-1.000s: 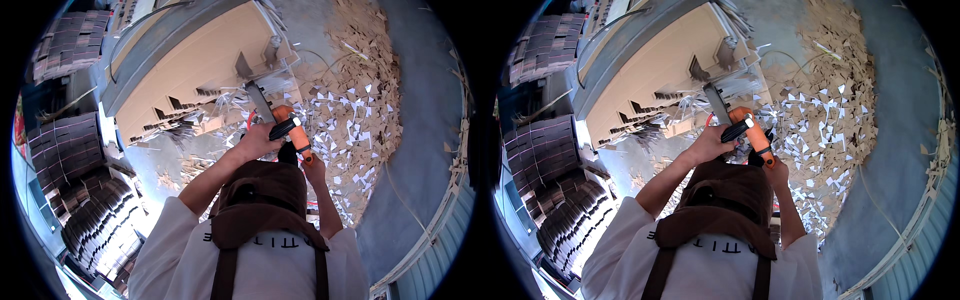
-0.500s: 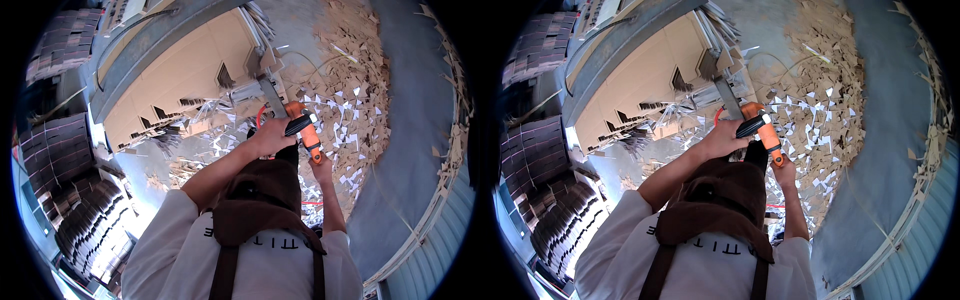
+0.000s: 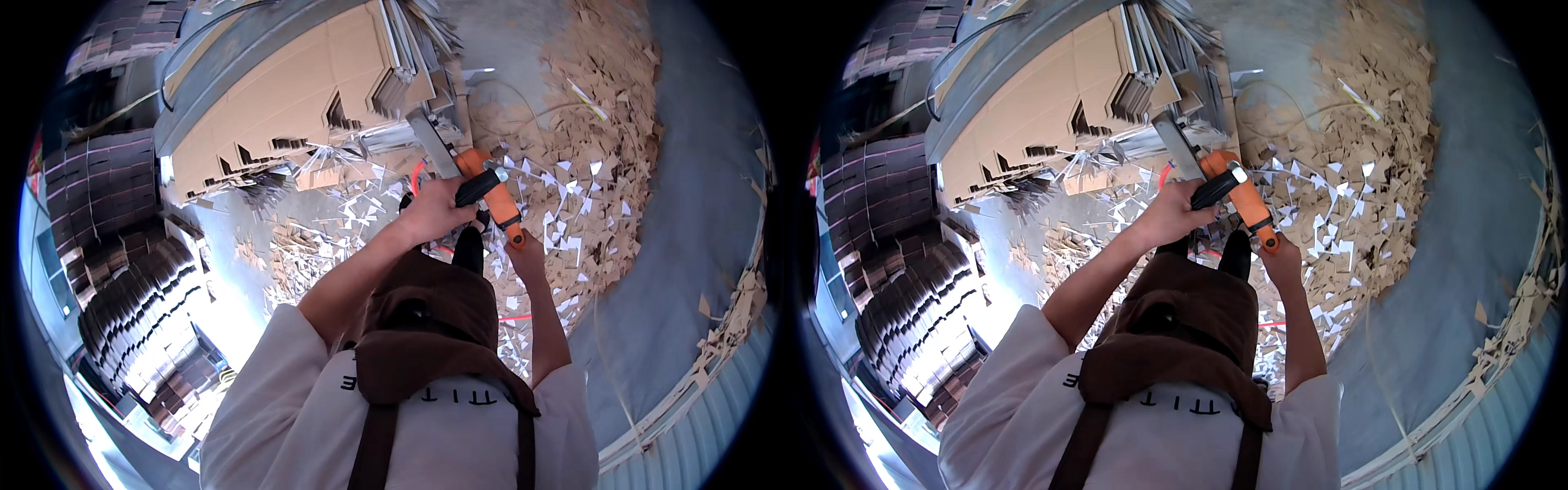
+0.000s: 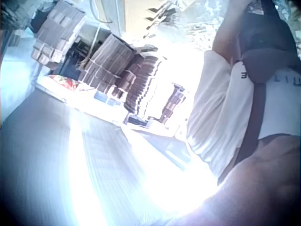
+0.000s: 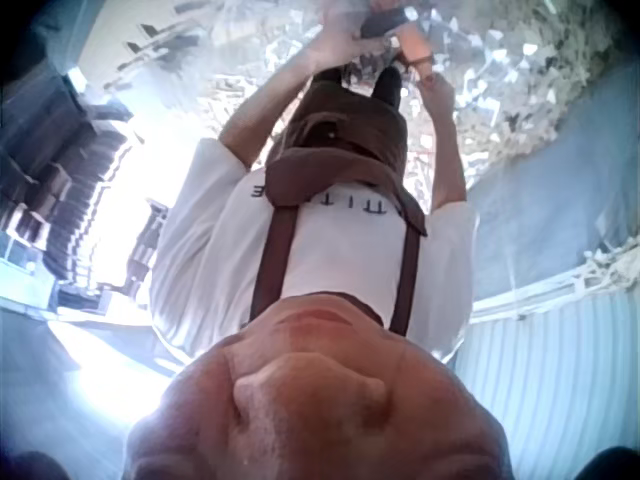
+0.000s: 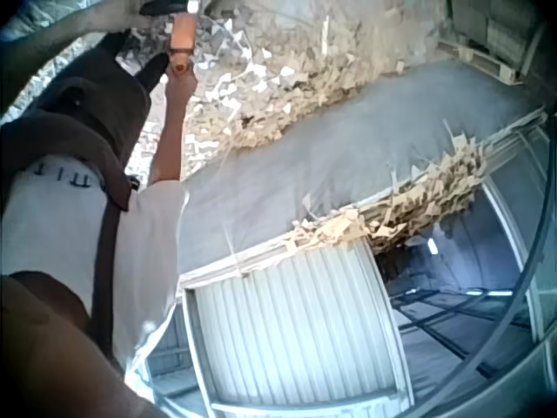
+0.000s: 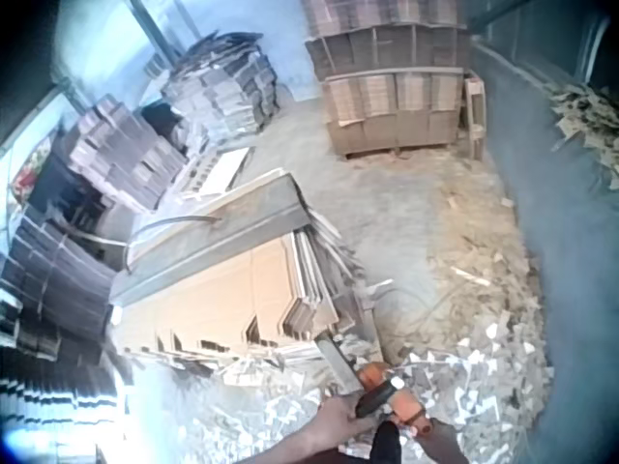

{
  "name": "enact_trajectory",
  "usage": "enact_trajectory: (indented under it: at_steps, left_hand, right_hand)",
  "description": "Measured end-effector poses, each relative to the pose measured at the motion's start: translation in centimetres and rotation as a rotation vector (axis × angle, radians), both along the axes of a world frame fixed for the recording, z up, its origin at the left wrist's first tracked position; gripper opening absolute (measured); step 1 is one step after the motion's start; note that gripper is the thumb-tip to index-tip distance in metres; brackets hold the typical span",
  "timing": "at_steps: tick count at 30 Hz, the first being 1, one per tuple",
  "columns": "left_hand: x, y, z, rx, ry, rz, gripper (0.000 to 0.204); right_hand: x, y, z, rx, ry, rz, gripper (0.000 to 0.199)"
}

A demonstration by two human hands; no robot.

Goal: The person uses an orange reciprocating saw to cut a large stack of flat cardboard sheets into smaller pieces. The person holds the saw with both hands and guides it through the material, creating a pile of cut fragments on the floor. Other workers are visible in the background moving materials.

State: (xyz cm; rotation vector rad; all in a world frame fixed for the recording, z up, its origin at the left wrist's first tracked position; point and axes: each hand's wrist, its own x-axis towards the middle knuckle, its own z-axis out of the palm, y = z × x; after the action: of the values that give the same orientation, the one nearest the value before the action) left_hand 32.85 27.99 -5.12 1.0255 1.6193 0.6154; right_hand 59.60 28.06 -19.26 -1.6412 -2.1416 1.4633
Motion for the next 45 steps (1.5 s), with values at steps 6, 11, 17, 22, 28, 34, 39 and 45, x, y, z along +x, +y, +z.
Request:
enact_trajectory:
  at_steps: [6, 11, 17, 22, 28, 34, 39, 45]
  left_hand:
    - [1.2, -0.5, 0.3, -0.020, 0.039, 0.035, 0.024]
    - [1.4, -2.6, 0.3, -0.002, 0.021, 0.100, 0.028]
    - [-0.5, -6.3, 0.8, 0.000, 0.082, 0.102, 0.031]
    - [-3.8, -7.7, 0.6, 0.025, 0.069, 0.098, 0.031]
    - [-5.8, -8.1, 0.3, 0.122, 0.052, 0.060, 0.031]
    - [-6.5, -8.3, -1.8, 0.141, 0.072, 0.026, 0.029]
    - [-6.7, -8.7, -1.1, 0.140, 0.035, 0.044, 0.031]
    - [-6.6, -8.1, -1.6, 0.046, 0.045, 0.011, 0.032]
  right_hand:
    - [1.2, 0.6, 0.5, -0.026, -0.036, 0.017, 0.025]
    - [1.5, 0.2, -0.1, 0.005, -0.094, 0.121, 0.029]
    - [-0.4, -3.0, 1.4, -0.094, -0.103, 0.135, 0.027]
    - [-2.8, -3.8, 1.0, -0.037, -0.060, 0.129, 0.025]
    - [-5.0, -4.4, 1.8, 0.017, -0.073, 0.092, 0.024]
    - [-5.5, -5.6, 0.2, 0.032, -0.118, 0.068, 0.023]
    - [-5.8, -6.2, 0.5, 0.037, -0.060, 0.052, 0.022]
    - [-5.3, -6.0, -0.5, -0.004, -0.120, 0.079, 0.027]
